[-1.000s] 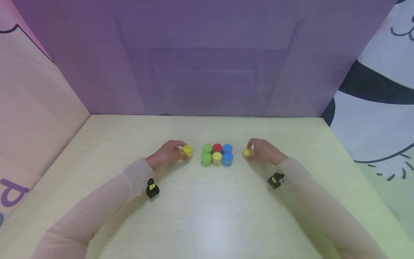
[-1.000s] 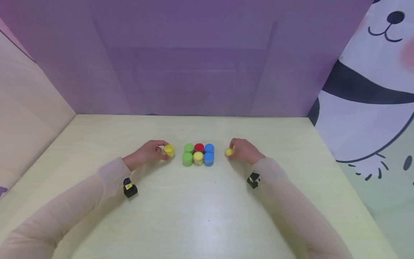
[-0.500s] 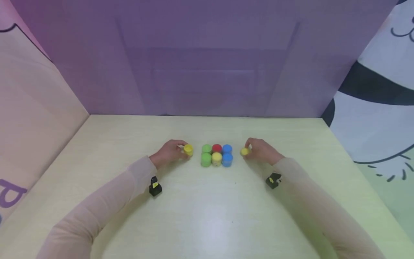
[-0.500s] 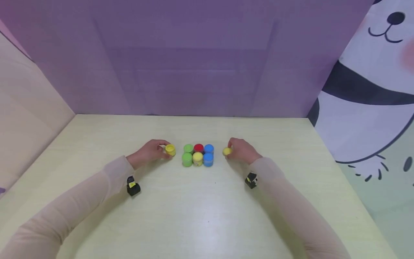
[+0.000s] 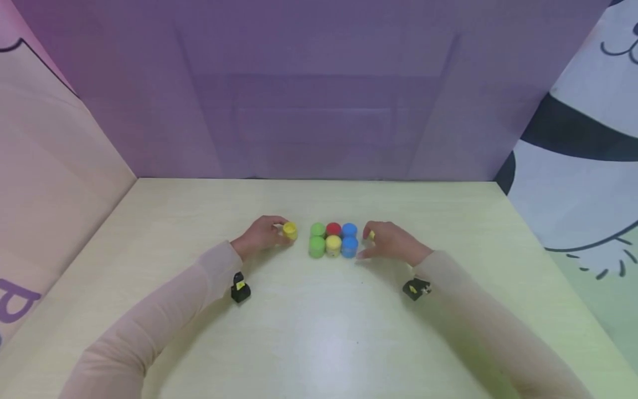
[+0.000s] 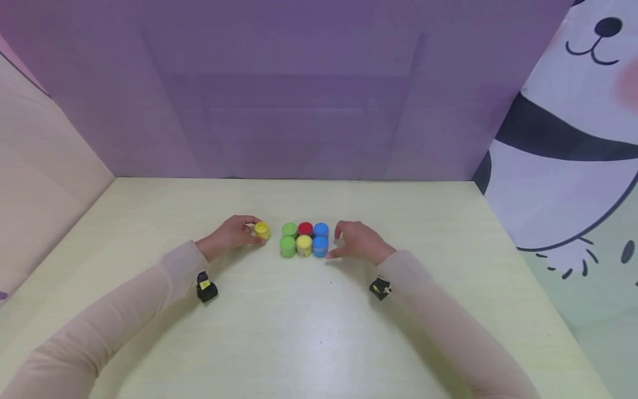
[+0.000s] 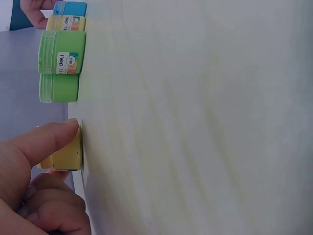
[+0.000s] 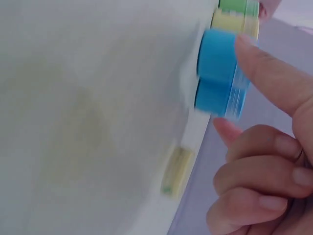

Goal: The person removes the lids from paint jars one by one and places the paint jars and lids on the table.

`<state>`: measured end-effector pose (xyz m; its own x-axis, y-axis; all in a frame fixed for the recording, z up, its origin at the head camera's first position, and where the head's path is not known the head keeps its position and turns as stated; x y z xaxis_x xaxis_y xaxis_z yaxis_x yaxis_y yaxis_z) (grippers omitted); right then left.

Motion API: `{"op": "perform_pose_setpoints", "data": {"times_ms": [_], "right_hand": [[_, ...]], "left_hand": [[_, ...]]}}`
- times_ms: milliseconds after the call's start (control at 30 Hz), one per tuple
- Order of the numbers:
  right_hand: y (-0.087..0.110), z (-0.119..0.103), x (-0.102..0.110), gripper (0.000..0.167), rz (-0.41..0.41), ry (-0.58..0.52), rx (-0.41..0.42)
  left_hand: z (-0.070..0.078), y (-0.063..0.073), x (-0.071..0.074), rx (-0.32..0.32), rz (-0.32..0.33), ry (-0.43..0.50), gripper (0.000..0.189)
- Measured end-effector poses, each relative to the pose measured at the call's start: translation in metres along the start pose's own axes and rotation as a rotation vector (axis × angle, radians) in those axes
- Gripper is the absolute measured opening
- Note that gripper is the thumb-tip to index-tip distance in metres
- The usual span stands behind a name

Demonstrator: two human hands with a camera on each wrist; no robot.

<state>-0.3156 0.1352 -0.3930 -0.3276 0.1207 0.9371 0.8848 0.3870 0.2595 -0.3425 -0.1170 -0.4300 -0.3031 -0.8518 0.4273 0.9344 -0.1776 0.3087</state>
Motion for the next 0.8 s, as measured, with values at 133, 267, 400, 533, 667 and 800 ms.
{"op": "perform_pose_setpoints", "data": {"times_ms": [133, 267, 400, 533, 667, 800], "right_hand": [[0.001, -0.012, -0.003, 0.052, 0.040, -0.020, 0.035], [0.004, -0.020, -0.002, 0.054, 0.056, -0.009, 0.021], [0.006, -0.024, -0.001, 0.052, 0.083, -0.005, 0.006], [0.007, -0.024, -0.002, 0.052, 0.099, -0.005, -0.030], [0.008, -0.024, -0.002, 0.053, 0.105, -0.016, -0.062], [0.009, -0.026, -0.001, 0.050, 0.118, -0.009, -0.059]], "left_hand": [[0.001, 0.000, -0.001, 0.005, -0.003, 0.001, 0.050], [0.001, 0.000, 0.000, -0.006, -0.009, -0.010, 0.051], [-0.002, 0.000, 0.000, 0.005, -0.011, -0.007, 0.052], [-0.003, 0.002, 0.000, 0.015, -0.013, -0.003, 0.056], [-0.005, 0.006, 0.003, 0.027, 0.005, -0.010, 0.060], [-0.004, 0.010, 0.007, 0.025, 0.022, -0.031, 0.061]]}}
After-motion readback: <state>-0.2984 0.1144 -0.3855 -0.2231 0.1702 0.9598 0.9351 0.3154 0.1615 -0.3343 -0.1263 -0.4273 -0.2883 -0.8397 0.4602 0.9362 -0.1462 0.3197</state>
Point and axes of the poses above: each hand's wrist, its own y-axis away from the middle knuckle, its own x-axis out of the back of the hand, z = x × y, the point moved 9 cm from there along -y, towards the middle knuckle, and after that the axes turned 11 degrees about y, right-handed, at the moved point
